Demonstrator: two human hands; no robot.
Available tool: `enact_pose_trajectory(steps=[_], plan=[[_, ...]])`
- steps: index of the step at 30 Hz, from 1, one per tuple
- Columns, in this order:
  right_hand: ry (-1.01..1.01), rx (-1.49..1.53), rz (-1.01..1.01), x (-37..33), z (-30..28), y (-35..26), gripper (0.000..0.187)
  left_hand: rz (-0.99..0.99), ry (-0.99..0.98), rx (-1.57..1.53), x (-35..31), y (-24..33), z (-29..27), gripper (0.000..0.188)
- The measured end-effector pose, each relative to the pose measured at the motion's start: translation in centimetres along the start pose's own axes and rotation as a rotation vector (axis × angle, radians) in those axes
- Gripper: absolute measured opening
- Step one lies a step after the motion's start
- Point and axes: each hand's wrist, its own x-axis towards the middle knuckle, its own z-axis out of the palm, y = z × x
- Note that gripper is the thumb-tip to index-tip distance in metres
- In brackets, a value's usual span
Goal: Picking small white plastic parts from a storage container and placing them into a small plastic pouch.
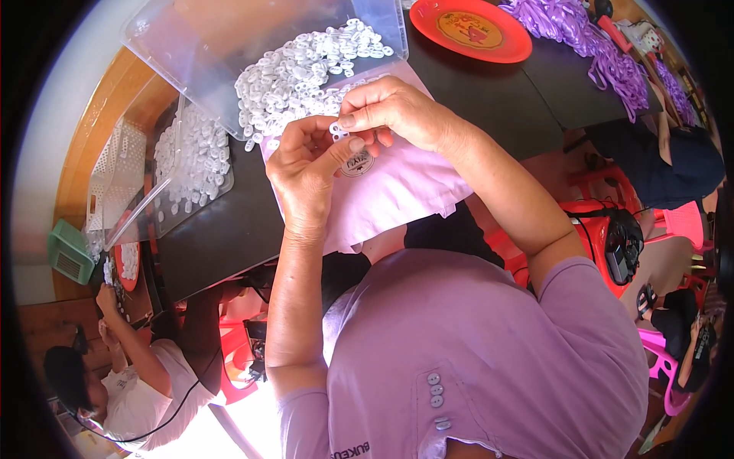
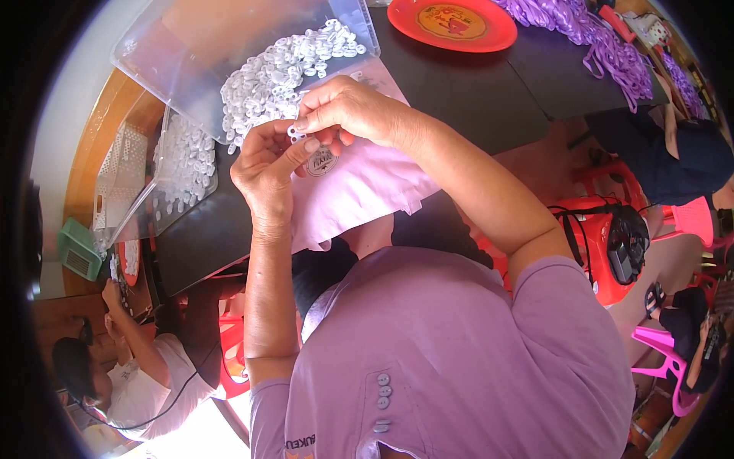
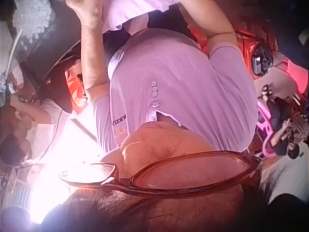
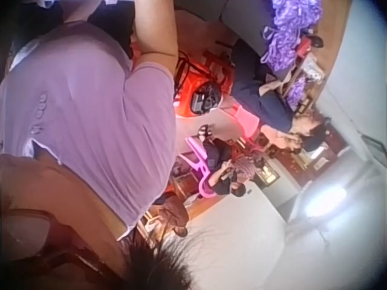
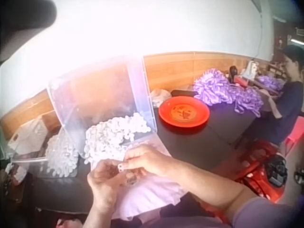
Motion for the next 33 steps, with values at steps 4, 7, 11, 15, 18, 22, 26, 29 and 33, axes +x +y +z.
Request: enact_pose_trajectory(steps=[4, 7, 11, 15, 18, 22, 26, 29, 33], plan=[[-0.054, 0.036, -0.033, 0.0, -0.5, 0.3, 0.023, 0.135, -0.009, 0.030, -0.2, -0.4, 0.2, 0.030], [-0.018, 0.085, -0.019, 0.2, -0.2, 0.6, 0.024, 0.115, 0.002, 0.001, -0.2, -0.3, 0.2, 0.031], [-0.004, 0.037, -0.051, 0.1, -0.1, 0.5, 0.023, 0.176, 0.009, -0.005, -0.1, -0.7, 0.2, 0.031], [0.001, 0.015, -0.054, 0.0, -0.1, 0.3, 0.021, 0.112, -0.004, -0.041, -0.3, -0.3, -0.1, 0.030], [0.014, 0.041, -0.051, 0.0, 0.1, 0.4, 0.020, 0.043, -0.018, -0.061, 0.0, -0.3, -0.6, 0.028], [0.023, 0.019, -0.069, 0.2, -0.1, 0.7, 0.020, 0.072, -0.035, -0.092, 0.2, -0.3, -0.3, 0.027], [0.042, 0.029, -0.086, 0.1, 0.1, 0.4, 0.021, 0.071, -0.016, -0.058, 0.0, -0.3, 0.0, 0.027], [0.047, 0.039, -0.019, 0.1, 0.3, 0.3, 0.023, 0.071, 0.020, -0.055, -0.1, -0.4, -0.1, 0.028], [0.034, 0.028, -0.039, 0.0, 0.1, 0.4, 0.025, 0.144, -0.008, 0.045, -0.1, -0.7, 0.0, 0.030]])
